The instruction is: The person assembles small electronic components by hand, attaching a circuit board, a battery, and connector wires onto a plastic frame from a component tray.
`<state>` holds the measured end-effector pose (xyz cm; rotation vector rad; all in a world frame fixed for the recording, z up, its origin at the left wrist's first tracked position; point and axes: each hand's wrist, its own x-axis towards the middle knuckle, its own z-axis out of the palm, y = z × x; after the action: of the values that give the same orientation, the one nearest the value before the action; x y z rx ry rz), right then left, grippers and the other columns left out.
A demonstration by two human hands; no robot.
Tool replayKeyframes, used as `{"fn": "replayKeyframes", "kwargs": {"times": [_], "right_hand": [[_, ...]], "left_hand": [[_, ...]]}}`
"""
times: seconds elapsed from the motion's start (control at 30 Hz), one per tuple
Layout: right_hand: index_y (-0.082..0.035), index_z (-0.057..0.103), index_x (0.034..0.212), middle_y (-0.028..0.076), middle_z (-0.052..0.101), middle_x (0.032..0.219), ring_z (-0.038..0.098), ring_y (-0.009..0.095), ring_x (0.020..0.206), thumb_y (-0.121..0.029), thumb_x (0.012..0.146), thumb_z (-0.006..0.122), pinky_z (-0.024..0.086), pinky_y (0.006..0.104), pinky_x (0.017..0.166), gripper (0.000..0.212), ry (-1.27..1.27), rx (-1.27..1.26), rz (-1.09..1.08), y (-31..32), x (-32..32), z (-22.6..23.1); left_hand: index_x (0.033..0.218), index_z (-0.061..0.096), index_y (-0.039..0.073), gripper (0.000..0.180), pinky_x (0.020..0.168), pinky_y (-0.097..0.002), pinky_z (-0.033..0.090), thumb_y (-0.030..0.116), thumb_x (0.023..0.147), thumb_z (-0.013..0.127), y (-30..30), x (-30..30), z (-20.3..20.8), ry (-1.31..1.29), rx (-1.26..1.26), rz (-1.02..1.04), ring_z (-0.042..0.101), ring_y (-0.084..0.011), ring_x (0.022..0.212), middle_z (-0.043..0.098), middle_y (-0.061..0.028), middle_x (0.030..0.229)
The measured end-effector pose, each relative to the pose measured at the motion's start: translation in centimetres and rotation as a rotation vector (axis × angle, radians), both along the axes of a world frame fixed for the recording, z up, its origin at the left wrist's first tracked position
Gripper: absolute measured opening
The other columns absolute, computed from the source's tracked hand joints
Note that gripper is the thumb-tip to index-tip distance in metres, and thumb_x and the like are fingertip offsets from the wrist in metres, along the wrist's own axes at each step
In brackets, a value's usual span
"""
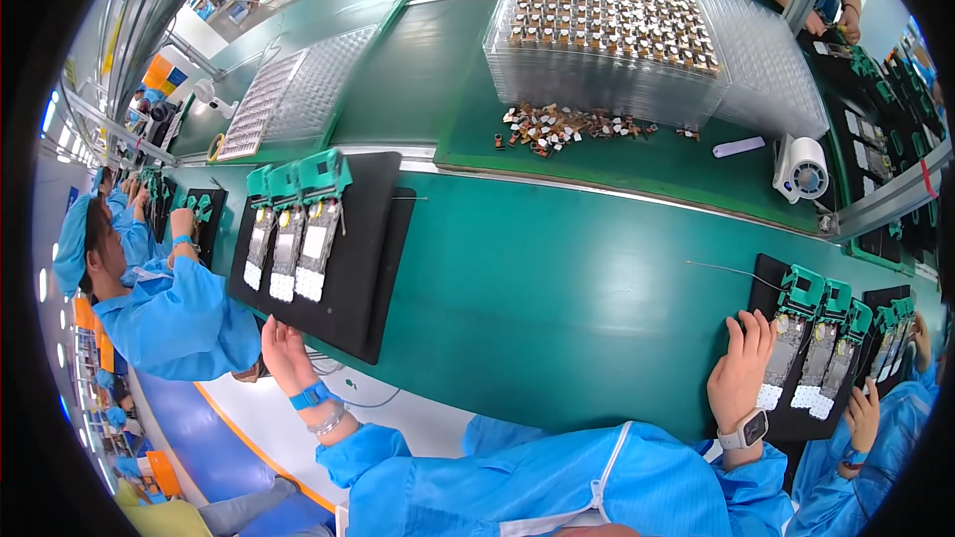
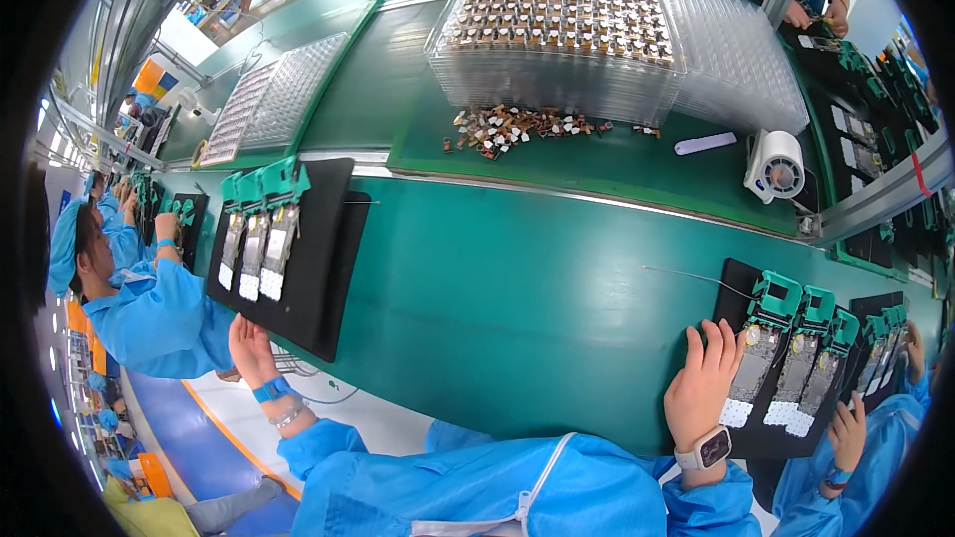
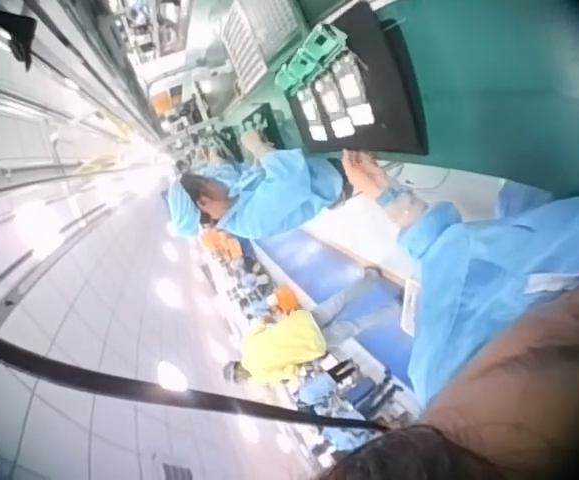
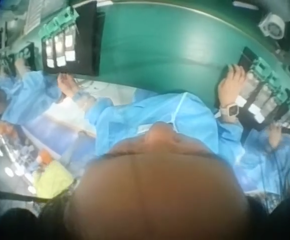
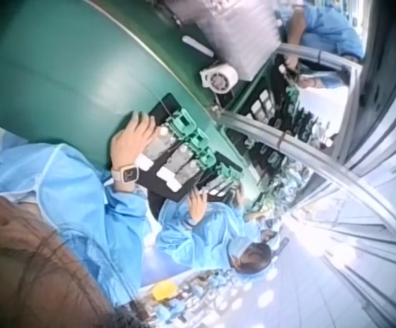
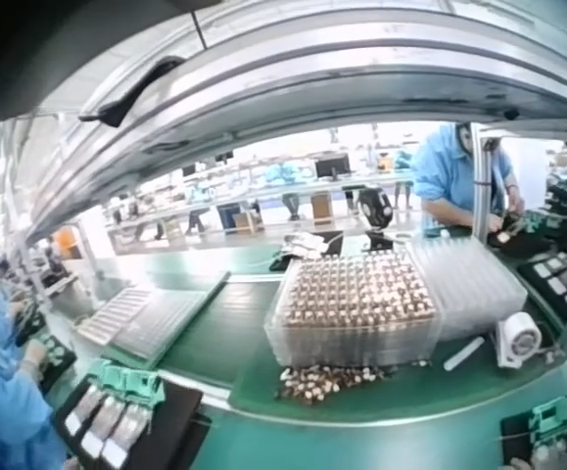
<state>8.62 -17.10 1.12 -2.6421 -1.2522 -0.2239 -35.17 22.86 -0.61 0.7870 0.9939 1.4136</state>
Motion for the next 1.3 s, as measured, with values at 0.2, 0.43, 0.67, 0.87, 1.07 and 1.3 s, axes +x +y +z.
{"fn": "replayKeyframes", "kwargs": {"times": [0.2, 0.43, 0.67, 0.87, 1.07, 1.3], "right_hand": [[0.003, 0.049, 0.111, 0.020, 0.045, 0.120, 0.037, 0.040, 0.121, 0.010, 0.068, 0.044, 0.024, 0.0567, 0.106, 0.044, -0.015, -0.004, -0.005, -0.5, -0.2, -0.4], [0.004, 0.050, 0.112, 0.020, 0.045, 0.121, 0.037, 0.040, 0.122, 0.009, 0.069, 0.045, 0.024, 0.0564, 0.106, 0.043, -0.010, -0.009, 0.012, -0.6, -0.2, 0.1], [-0.001, 0.053, 0.105, 0.017, 0.046, 0.122, 0.037, 0.041, 0.121, 0.005, 0.072, 0.052, 0.025, 0.0544, 0.104, 0.034, 0.083, 0.136, 0.044, 0.5, -1.4, 3.0], [0.000, 0.039, 0.130, 0.010, 0.052, 0.116, 0.052, 0.017, 0.102, -0.007, 0.088, 0.054, 0.041, 0.0299, 0.090, 0.045, 1.270, 0.710, 0.062, 1.0, -2.7, 3.1], [0.002, 0.037, 0.131, 0.010, 0.051, 0.126, 0.051, 0.016, 0.111, -0.001, 0.090, 0.049, 0.040, 0.0271, 0.095, 0.044, 1.588, 0.929, -0.194, -0.8, -0.3, 1.1], [0.002, 0.034, 0.132, 0.011, 0.051, 0.126, 0.049, 0.016, 0.114, 0.005, 0.089, 0.047, 0.038, 0.0269, 0.097, 0.045, 1.310, 1.054, -0.249, -1.2, -1.0, -0.1]], "left_hand": [[0.078, 0.057, 0.012, 0.023, 0.030, -0.0159, 0.025, 0.031, 0.091, 0.058, 1.6, 5.9, 1.7, -0.314, -0.271, -0.140, 0.036, -0.0032, 0.037, 0.053, 0.0052, 0.057], [0.115, 0.055, 0.004, 0.033, 0.083, -0.0325, 0.049, 0.028, 0.093, 0.054, -1.2, 4.7, -0.8, -0.402, -0.006, -0.596, 0.061, -0.0207, 0.096, 0.063, -0.0082, 0.107], [0.132, 0.041, 0.000, 0.047, 0.106, -0.0442, 0.032, 0.022, 0.092, 0.053, -10.6, 9.9, -0.2, -0.334, -0.076, -0.453, 0.046, -0.0283, 0.121, 0.050, -0.0119, 0.130], [0.128, 0.043, 0.004, 0.050, 0.064, -0.0397, 0.052, 0.032, 0.089, 0.057, -19.6, 15.5, -0.4, -0.204, -0.496, -0.886, 0.062, -0.0293, 0.082, 0.059, -0.0143, 0.106], [0.132, 0.044, 0.002, 0.052, 0.101, -0.0318, 0.035, 0.039, 0.094, 0.048, -22.2, 18.6, 2.4, -0.059, -0.800, -1.872, 0.050, -0.0217, 0.114, 0.053, -0.0133, 0.123], [0.101, 0.062, 0.000, 0.023, 0.073, -0.0393, 0.048, 0.018, 0.090, 0.053, -14.9, 18.8, 8.8, -0.267, 0.857, -1.252, 0.061, -0.0281, 0.081, 0.064, -0.0131, 0.096]]}}
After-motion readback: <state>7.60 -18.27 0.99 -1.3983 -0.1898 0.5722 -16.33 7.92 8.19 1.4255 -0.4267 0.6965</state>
